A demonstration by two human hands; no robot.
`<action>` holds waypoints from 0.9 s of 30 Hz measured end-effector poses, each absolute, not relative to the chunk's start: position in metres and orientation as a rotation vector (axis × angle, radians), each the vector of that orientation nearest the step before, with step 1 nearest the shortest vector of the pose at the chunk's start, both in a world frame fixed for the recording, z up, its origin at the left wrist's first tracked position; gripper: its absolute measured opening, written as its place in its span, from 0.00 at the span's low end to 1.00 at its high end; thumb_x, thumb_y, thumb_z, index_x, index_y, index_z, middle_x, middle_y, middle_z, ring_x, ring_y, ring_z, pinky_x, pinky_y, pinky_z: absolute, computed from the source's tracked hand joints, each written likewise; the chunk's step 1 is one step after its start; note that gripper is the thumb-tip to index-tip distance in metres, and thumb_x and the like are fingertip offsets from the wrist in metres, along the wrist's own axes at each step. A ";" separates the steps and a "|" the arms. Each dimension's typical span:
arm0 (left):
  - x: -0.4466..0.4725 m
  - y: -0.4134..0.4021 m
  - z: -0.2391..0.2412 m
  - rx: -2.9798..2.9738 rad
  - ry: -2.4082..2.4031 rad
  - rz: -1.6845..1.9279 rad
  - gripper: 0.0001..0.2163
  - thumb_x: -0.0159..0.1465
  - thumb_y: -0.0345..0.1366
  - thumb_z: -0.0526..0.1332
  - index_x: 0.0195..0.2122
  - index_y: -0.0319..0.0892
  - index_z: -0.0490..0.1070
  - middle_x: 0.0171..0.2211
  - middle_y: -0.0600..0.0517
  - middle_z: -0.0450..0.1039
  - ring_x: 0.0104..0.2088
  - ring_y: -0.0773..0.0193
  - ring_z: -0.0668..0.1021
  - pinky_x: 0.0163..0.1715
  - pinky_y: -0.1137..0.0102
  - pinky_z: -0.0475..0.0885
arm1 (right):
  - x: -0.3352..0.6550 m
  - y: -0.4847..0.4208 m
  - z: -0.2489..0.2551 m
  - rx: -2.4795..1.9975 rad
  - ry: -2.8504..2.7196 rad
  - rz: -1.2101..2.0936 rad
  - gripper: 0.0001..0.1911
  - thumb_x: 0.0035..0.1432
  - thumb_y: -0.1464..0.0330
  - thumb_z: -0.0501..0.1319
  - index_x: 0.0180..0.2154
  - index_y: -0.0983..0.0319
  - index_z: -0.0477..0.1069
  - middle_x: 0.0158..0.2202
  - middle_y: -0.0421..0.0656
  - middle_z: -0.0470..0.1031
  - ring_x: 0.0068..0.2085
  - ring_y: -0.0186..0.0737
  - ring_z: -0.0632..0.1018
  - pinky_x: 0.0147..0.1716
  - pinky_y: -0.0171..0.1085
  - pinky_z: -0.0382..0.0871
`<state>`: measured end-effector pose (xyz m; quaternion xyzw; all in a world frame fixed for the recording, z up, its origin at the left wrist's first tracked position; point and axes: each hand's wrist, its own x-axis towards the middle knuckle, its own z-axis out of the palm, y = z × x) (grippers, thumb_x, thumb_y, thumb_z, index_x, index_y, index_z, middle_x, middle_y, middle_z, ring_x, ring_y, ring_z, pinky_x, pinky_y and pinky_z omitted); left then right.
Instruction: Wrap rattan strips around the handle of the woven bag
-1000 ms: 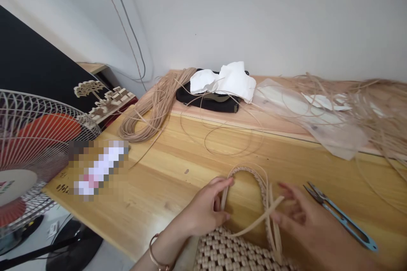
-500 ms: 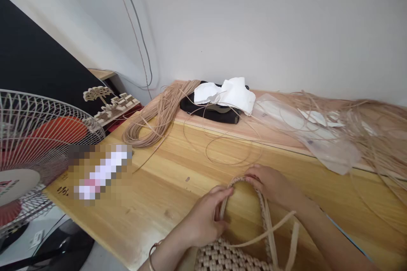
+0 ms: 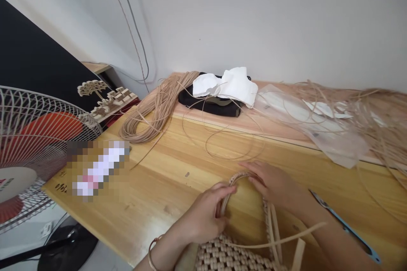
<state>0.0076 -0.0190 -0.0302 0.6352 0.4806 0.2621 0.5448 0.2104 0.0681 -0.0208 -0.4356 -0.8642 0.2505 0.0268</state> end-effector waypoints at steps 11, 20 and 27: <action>0.008 -0.021 -0.030 1.519 1.147 0.643 0.32 0.47 0.18 0.56 0.55 0.43 0.63 0.52 0.48 0.64 0.52 0.58 0.68 0.55 0.64 0.60 | 0.204 0.090 -0.018 -1.087 -2.830 0.783 0.14 0.61 0.70 0.51 0.37 0.61 0.76 0.35 0.47 0.74 0.37 0.43 0.73 0.36 0.39 0.65; 0.007 -0.023 -0.032 1.485 1.159 0.660 0.32 0.48 0.18 0.56 0.55 0.43 0.63 0.52 0.47 0.64 0.50 0.60 0.69 0.53 0.66 0.63 | 0.202 0.088 -0.014 -1.121 -2.702 0.998 0.14 0.62 0.69 0.50 0.36 0.61 0.75 0.36 0.45 0.76 0.38 0.42 0.74 0.39 0.39 0.64; 0.007 -0.025 -0.031 1.429 1.159 0.677 0.31 0.49 0.18 0.56 0.55 0.43 0.63 0.55 0.48 0.62 0.52 0.60 0.67 0.55 0.64 0.60 | 0.222 0.093 -0.033 -1.208 -1.824 1.878 0.21 0.52 0.55 0.62 0.40 0.65 0.75 0.24 0.40 0.70 0.25 0.31 0.68 0.24 0.31 0.60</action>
